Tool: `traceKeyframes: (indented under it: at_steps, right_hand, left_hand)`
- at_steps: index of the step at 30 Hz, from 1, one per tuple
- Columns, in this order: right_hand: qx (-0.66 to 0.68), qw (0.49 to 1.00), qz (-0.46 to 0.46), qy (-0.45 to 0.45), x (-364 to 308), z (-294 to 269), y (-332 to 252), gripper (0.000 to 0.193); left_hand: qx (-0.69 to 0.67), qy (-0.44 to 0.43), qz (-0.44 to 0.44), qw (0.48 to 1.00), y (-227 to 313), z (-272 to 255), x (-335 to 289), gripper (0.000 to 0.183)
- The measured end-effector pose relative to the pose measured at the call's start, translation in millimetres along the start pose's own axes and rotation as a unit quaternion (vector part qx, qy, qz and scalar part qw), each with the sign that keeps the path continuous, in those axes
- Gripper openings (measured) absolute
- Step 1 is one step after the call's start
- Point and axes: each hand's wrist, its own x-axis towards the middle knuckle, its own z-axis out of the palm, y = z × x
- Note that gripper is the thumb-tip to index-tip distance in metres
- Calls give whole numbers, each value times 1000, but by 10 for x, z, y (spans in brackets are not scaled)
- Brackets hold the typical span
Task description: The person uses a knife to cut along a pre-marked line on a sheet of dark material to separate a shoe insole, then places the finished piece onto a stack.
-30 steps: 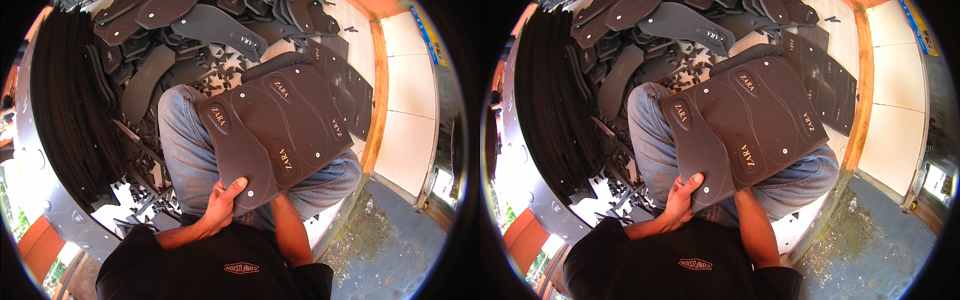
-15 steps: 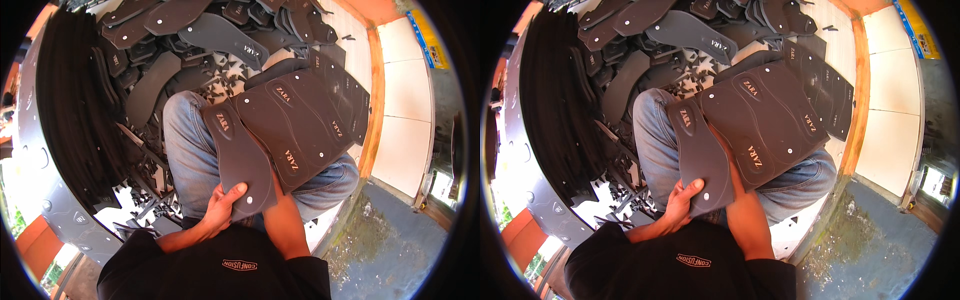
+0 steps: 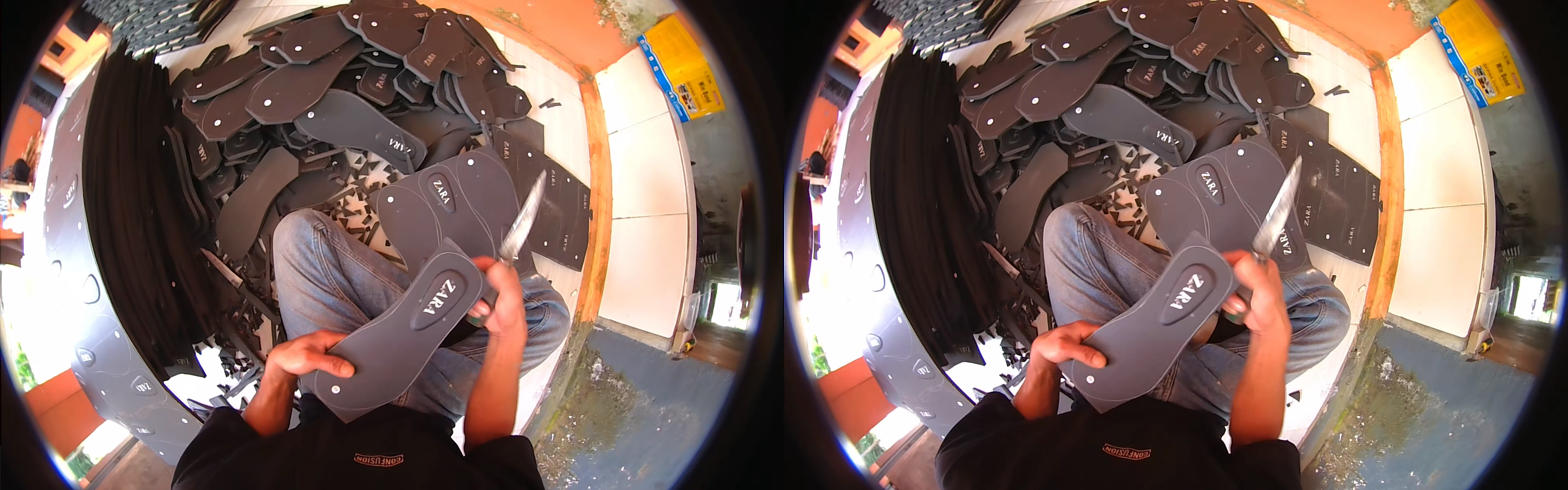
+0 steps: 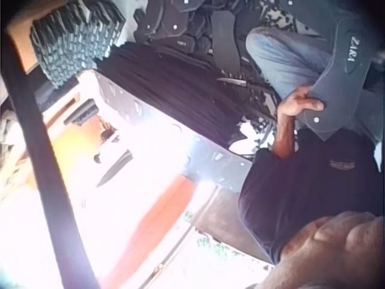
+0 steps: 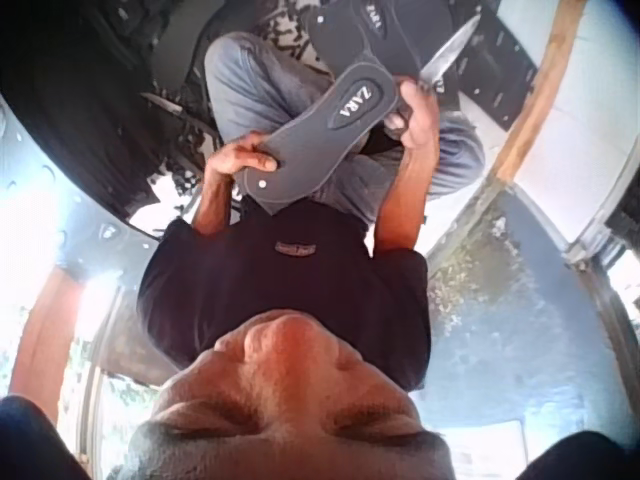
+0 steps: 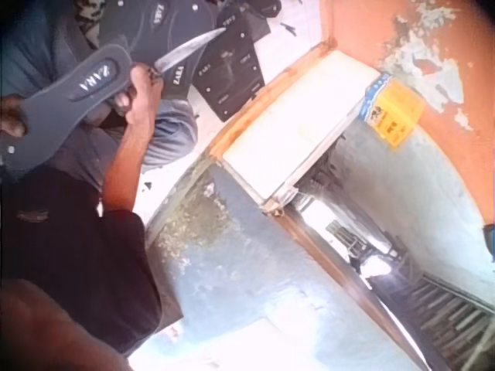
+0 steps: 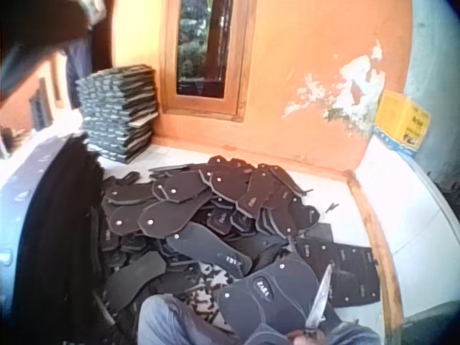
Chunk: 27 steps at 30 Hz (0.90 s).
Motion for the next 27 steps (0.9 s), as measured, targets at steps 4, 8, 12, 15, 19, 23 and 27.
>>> traceKeyframes:
  at_steps: [4, 8, 12, 15, 19, 23, 27]
  right_hand:
    - [-61, 973, -47, 219, -310, -131, 85, 18]
    - [-78, 966, -58, 239, -768, -217, 703, 26]
    - [-46, 986, 8, 162, -1194, -180, 1010, 19]
    - [-281, 941, -41, 184, -1212, -161, 885, 28]
    - [-557, 806, -75, 182, -1023, -25, 854, 30]
    - [-574, 793, -95, 184, -1006, -58, 911, 25]
    - [-574, 797, -73, 174, -999, -20, 960, 24]
  left_hand:
    - [-278, 132, 152, 939, 105, -98, 323, 46]
    - [-390, 322, 309, 805, 430, 202, 591, 36]
    - [-171, 475, 262, 823, 337, -223, 652, 18]
    - [-52, 336, 139, 930, 606, -8, 520, 19]
    - [-51, 258, 36, 964, 440, 198, 644, 29]
    - [-50, 251, 2, 967, 466, 260, 685, 35]
    - [-29, 261, -14, 965, 553, 322, 706, 35]
